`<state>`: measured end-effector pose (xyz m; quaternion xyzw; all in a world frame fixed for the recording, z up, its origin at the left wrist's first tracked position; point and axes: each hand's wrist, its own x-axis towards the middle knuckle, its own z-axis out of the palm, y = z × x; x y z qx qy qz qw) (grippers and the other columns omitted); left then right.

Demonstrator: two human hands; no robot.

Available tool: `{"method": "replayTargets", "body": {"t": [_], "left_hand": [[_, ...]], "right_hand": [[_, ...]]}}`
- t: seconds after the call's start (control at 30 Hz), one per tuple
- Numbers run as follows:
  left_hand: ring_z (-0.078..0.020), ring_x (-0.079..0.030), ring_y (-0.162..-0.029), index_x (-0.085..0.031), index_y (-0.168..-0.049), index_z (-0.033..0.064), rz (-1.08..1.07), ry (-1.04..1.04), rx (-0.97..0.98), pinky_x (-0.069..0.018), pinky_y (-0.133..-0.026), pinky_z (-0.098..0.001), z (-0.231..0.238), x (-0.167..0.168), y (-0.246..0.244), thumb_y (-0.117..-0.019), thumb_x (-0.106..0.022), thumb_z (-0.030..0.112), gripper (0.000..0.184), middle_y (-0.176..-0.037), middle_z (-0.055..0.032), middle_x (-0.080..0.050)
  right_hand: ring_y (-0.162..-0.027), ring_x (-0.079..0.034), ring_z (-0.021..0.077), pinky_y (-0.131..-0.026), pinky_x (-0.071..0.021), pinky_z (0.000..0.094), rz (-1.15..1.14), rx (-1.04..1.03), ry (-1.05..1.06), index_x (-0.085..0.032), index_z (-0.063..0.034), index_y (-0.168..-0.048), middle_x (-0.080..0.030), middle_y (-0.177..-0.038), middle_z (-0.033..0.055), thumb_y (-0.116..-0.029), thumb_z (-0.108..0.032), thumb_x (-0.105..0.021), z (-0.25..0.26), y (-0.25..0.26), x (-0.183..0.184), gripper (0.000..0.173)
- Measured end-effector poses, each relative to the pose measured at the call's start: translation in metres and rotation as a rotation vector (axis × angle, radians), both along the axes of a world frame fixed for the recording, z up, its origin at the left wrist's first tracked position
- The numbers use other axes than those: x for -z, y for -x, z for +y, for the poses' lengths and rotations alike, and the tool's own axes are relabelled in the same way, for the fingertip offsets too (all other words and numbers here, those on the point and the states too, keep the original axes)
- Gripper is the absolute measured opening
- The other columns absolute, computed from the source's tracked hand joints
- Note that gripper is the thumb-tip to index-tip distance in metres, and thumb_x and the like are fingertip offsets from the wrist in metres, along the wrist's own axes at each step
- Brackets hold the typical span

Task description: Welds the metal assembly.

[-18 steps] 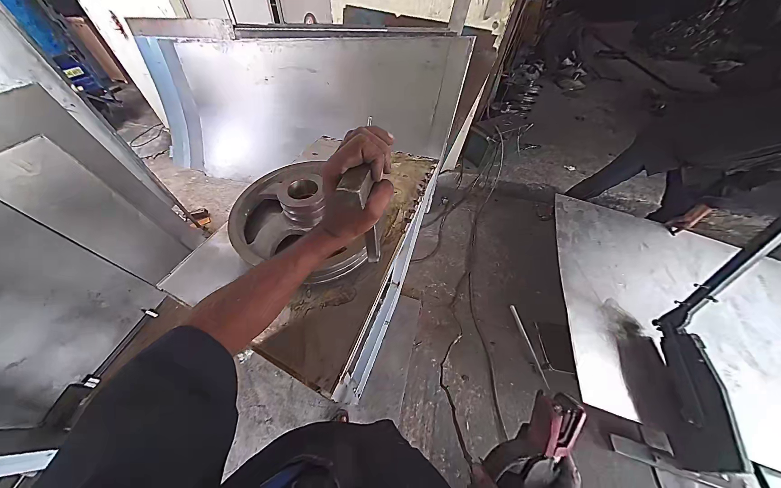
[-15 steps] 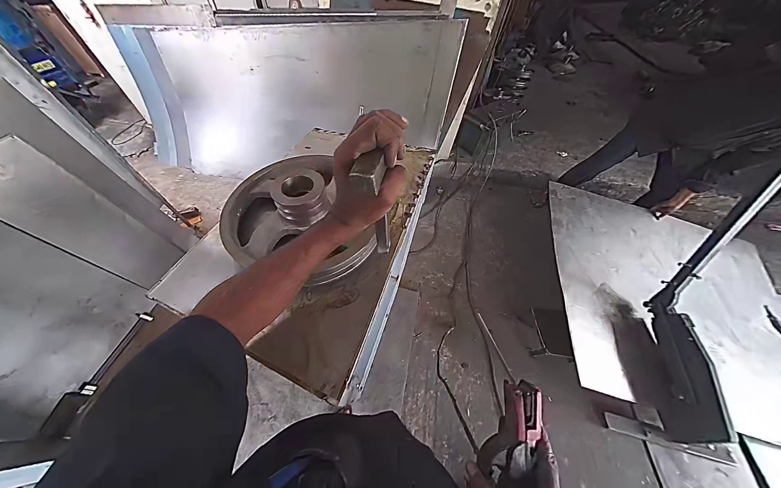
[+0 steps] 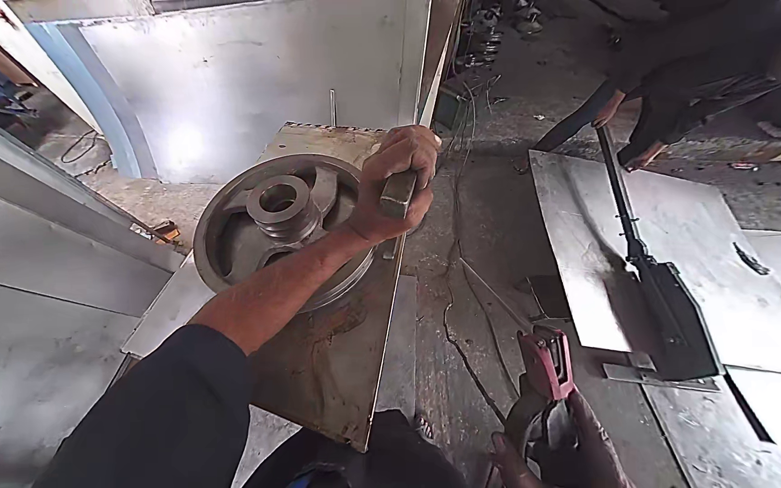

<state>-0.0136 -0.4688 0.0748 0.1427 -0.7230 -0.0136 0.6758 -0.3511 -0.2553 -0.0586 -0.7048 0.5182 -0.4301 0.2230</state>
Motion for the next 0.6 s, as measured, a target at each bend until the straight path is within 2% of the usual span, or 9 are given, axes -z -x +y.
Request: {"method": "replayTargets", "body": {"t": [0.1, 0.2, 0.33, 0.5, 0.6], "left_hand": [[-0.025, -0.065, -0.098, -0.054, -0.076, 0.0055, -0.01, -0.002, 0.009, -0.0503, -0.099, -0.0421, 0.001, 0.0, -0.001, -0.0781, -0.063, 0.0, 0.011, -0.083, -0.0109, -0.064], [-0.0256, -0.066, -0.099, -0.053, -0.077, 0.0063, 0.003, -0.01, -0.017, -0.0516, -0.099, -0.0419, 0.003, 0.0, -0.005, -0.0771, -0.063, -0.001, 0.012, -0.084, -0.0109, -0.064], [-0.0257, -0.066, -0.097, -0.052, -0.077, 0.0069, 0.021, 0.008, -0.023, -0.0522, -0.099, -0.0434, 0.002, 0.001, -0.007, -0.0776, -0.063, -0.001, 0.013, -0.082, -0.0101, -0.063], [-0.0257, -0.066, -0.099, -0.053, -0.078, 0.0071, 0.008, -0.008, -0.013, -0.0513, -0.101, -0.0439, 0.004, 0.0, -0.006, -0.0779, -0.063, 0.0, 0.012, -0.084, -0.0101, -0.063], [-0.0252, -0.066, -0.1, -0.053, -0.079, 0.0079, 0.011, -0.018, -0.01, -0.0506, -0.102, -0.0435, 0.004, 0.001, -0.007, -0.0779, -0.063, -0.001, 0.013, -0.084, -0.009, -0.063]], "right_hand": [[-0.107, -0.069, 0.0109, -0.094, -0.0564, 0.0291, 0.033, -0.035, 0.011, -0.045, 0.0112, -0.147, -0.066, -0.131, 0.0239, -0.0693, -0.054, -0.088, -0.012, -0.014, -0.013, 0.11], [-0.103, -0.07, 0.014, -0.091, -0.0564, 0.0305, 0.09, -0.052, 0.025, -0.049, 0.0105, -0.145, -0.069, -0.125, 0.0239, -0.0677, -0.052, -0.088, -0.022, -0.027, -0.022, 0.107], [-0.101, -0.07, 0.0133, -0.091, -0.056, 0.0291, 0.096, -0.082, 0.026, -0.05, 0.0116, -0.143, -0.069, -0.124, 0.0238, -0.0679, -0.052, -0.087, -0.033, -0.038, -0.021, 0.105], [-0.093, -0.07, 0.0139, -0.084, -0.0574, 0.031, 0.117, -0.067, 0.009, -0.052, 0.0093, -0.144, -0.071, -0.118, 0.0234, -0.067, -0.052, -0.086, -0.038, -0.049, -0.019, 0.104], [-0.095, -0.071, 0.0157, -0.085, -0.0578, 0.0329, 0.13, -0.068, 0.007, -0.053, 0.0089, -0.143, -0.071, -0.119, 0.0232, -0.0675, -0.053, -0.085, -0.042, -0.051, -0.018, 0.103]]}}
